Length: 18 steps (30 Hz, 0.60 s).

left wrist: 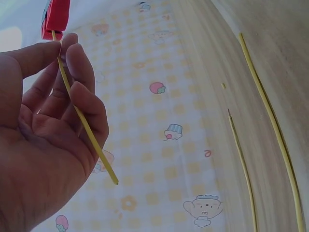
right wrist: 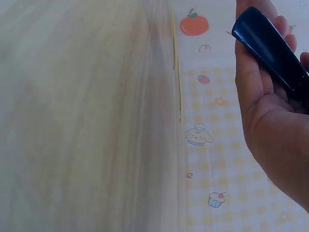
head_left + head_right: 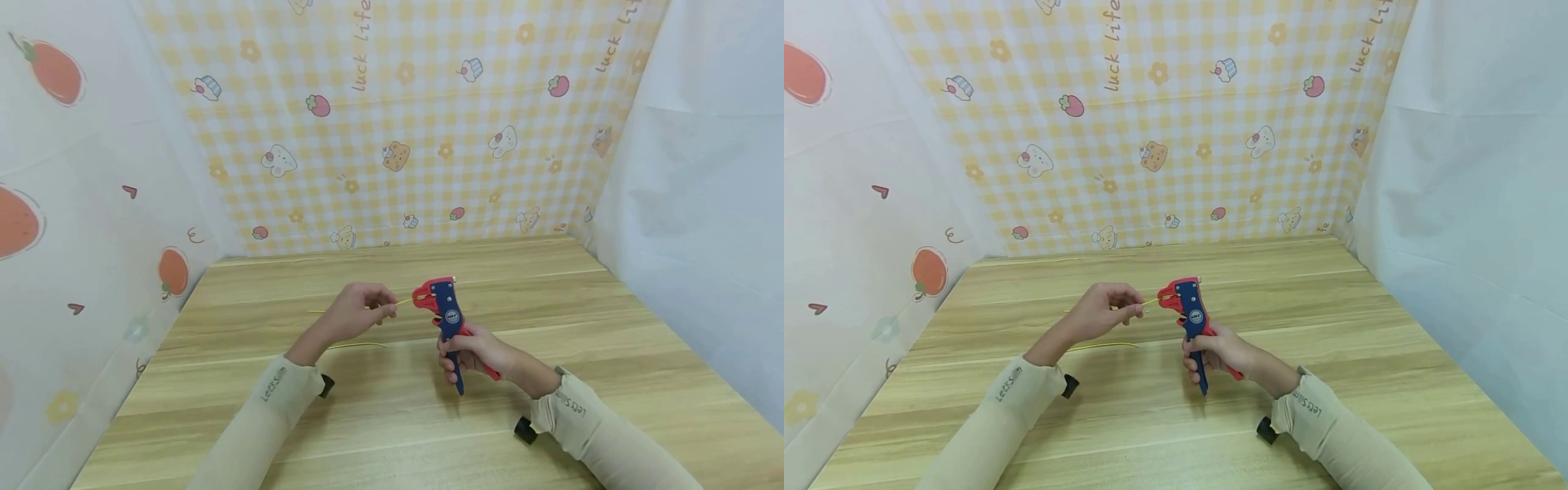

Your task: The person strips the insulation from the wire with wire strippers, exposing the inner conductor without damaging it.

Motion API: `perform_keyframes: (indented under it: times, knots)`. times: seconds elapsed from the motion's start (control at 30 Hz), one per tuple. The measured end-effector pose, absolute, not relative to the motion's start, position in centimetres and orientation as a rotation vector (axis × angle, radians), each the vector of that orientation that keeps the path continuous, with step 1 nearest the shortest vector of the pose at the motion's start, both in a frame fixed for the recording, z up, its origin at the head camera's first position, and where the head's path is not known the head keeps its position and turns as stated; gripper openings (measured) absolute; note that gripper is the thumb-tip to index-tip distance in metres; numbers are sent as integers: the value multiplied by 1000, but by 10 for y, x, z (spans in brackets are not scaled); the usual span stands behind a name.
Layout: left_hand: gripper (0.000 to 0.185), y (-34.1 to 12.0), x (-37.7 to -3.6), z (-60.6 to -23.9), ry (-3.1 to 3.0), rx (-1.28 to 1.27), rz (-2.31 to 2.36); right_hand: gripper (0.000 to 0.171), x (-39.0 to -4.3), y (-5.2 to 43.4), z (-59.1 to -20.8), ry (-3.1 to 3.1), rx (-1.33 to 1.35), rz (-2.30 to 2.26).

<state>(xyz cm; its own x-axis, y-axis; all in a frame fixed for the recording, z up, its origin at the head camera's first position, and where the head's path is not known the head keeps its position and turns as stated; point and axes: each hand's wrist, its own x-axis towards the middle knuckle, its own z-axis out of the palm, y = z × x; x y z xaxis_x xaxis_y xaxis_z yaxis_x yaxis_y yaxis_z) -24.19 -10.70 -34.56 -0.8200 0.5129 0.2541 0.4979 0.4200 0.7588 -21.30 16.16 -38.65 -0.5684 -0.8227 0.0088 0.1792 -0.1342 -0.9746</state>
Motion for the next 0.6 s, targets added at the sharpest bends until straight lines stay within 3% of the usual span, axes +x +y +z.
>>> perform_keyframes:
  times: [0.6]
  knots:
    - [5, -113, -243, -350, 2596, 952, 1461, 10, -216, 162, -389, 1383, -757, -1789]
